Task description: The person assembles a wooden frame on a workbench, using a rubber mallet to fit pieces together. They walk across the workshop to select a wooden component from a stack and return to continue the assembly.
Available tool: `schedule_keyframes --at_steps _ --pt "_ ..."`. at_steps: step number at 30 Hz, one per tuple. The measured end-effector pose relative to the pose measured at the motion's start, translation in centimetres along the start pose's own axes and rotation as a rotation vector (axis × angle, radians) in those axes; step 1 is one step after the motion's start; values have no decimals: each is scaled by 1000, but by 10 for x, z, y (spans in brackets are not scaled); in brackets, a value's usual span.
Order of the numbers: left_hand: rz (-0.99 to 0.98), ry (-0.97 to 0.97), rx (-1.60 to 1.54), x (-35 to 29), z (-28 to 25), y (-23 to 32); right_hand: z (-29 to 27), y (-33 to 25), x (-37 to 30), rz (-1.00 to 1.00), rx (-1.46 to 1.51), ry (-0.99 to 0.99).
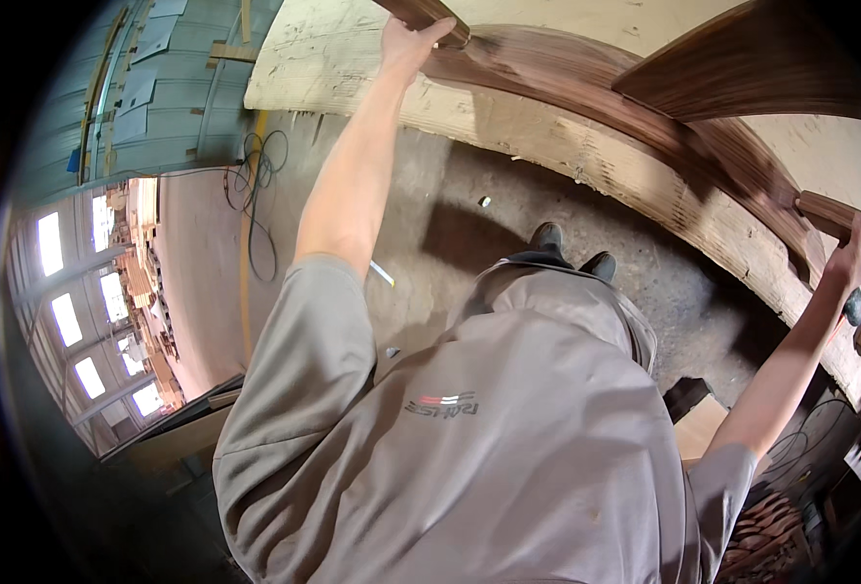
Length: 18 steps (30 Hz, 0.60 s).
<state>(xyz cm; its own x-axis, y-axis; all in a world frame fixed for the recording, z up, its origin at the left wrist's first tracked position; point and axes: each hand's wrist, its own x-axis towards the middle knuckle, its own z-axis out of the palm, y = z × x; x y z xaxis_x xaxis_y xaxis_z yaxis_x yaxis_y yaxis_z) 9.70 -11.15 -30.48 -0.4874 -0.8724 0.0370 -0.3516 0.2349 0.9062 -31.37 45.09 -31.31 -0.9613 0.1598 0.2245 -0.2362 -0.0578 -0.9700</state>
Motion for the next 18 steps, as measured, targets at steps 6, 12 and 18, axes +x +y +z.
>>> schedule_keyframes --at_steps 6,12,18 --pt "-117 77 -73 -10 15 29 -15 13 11 -121 -117 -64" --pt "11 -44 -87 15 -13 -22 0 23 16 -240 -218 -48" --pt "362 397 507 -56 50 78 -2 16 15 -225 0 -109"
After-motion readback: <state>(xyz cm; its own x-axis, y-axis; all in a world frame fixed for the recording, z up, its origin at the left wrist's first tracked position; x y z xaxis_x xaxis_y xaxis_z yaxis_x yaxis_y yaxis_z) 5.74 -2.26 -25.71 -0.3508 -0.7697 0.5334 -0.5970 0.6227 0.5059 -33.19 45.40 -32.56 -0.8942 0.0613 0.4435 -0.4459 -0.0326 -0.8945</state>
